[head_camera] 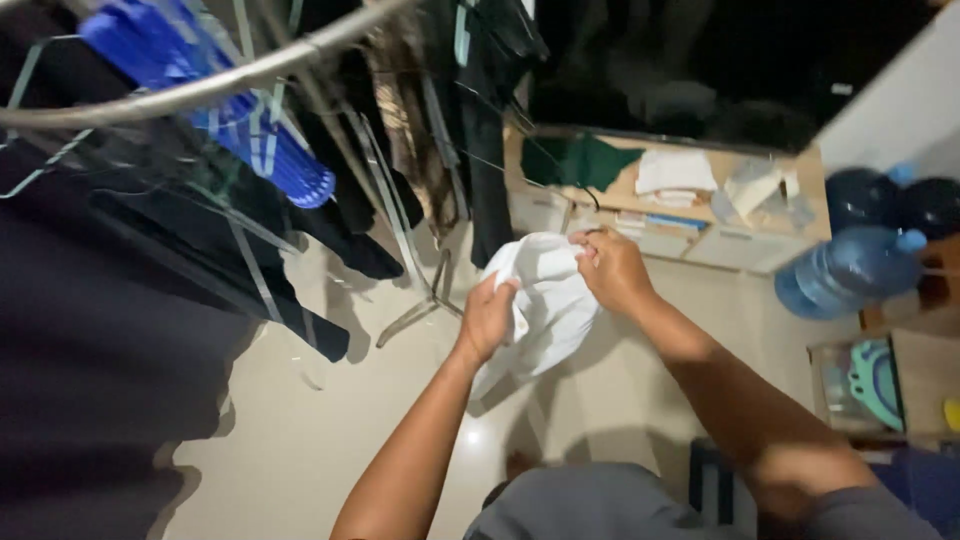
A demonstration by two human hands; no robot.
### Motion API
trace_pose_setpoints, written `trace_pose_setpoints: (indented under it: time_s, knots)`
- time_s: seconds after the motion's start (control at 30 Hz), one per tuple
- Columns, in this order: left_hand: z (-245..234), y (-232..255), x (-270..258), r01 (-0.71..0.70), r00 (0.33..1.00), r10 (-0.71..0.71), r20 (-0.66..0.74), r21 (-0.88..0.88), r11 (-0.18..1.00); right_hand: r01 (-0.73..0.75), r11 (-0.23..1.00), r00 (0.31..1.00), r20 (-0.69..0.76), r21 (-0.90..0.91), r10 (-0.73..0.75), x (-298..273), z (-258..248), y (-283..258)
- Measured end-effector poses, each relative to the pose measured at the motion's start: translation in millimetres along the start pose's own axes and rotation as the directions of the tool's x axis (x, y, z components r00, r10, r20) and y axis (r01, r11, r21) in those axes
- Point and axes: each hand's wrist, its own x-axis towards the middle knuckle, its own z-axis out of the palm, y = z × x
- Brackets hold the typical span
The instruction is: Removing clothes from a drying rack, folding them, and placing them into a plastic storage drawer.
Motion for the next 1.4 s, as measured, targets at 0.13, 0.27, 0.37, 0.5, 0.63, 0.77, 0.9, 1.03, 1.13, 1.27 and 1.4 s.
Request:
trace_pose_setpoints:
  time_s: [0.13,0.27,0.37,0.5,0.63,0.77,0.9,1.03,1.13,1.27,1.4]
  knots:
    - [22.6,-12.7,-9.2,0.052,0.999,-0.052,0.015,0.006,0.999,-0.255,0.963,0.939,0.260,0.083,0.226,-73.9,13.2,65.4]
    - [54.2,-9.9,-43.5,0.118,0.987,-0.119,0.104,0.016,0.993,-0.412,0.894,0.795,0.548,0.178,0.258,-126.8,-16.2,45.2]
    - [74.0,-2.0,-63.7,0.110,0.984,-0.115,0.139,0.043,0.993,-0.546,0.829,0.598,0.749,0.123,0.283,-147.6,-44.5,12.7]
    - [88.2,40.2,-104.9,0.076,0.977,-0.082,0.196,0.036,0.996,-0.561,0.800,0.582,0.789,0.214,0.197,-176.4,-49.1,8.2]
    - [95.7,61.3,-145.7,0.057,0.985,-0.058,0.165,0.014,0.998,-0.502,0.804,0.704,0.690,0.319,0.165,-219.4,-24.3,43.7]
    - [94.7,64.9,-186.5,0.042,0.996,-0.041,0.080,-0.015,0.999,-0.608,0.738,0.541,0.833,0.293,0.115,-221.9,-54.0,55.7]
    - [102.6,75.0,-227.9,0.095,0.995,-0.095,0.037,-0.007,0.995,-0.570,0.756,0.464,0.885,0.321,-0.026,-214.4,-84.8,15.5]
    - [103.0,85.9,-254.1,0.151,0.988,-0.154,0.002,0.180,0.972,-0.429,0.795,0.706,0.708,0.429,-0.001,-244.0,-48.8,16.6]
    - [100.8,113.9,-266.9,0.191,0.978,-0.209,-0.003,0.417,0.888,-0.417,0.772,0.783,0.621,0.480,0.036,-237.1,-72.3,-7.9]
    - [108.9,68.3,-257.0,0.242,0.953,-0.303,-0.027,0.668,0.703,-0.195,0.785,0.856,0.492,0.587,-0.155,-218.9,-112.3,-48.3]
    - [102.2,19.6,-254.5,0.136,0.990,-0.117,-0.073,0.676,0.725,-0.081,0.847,0.876,0.443,0.526,-0.192,-225.7,-138.0,-80.2]
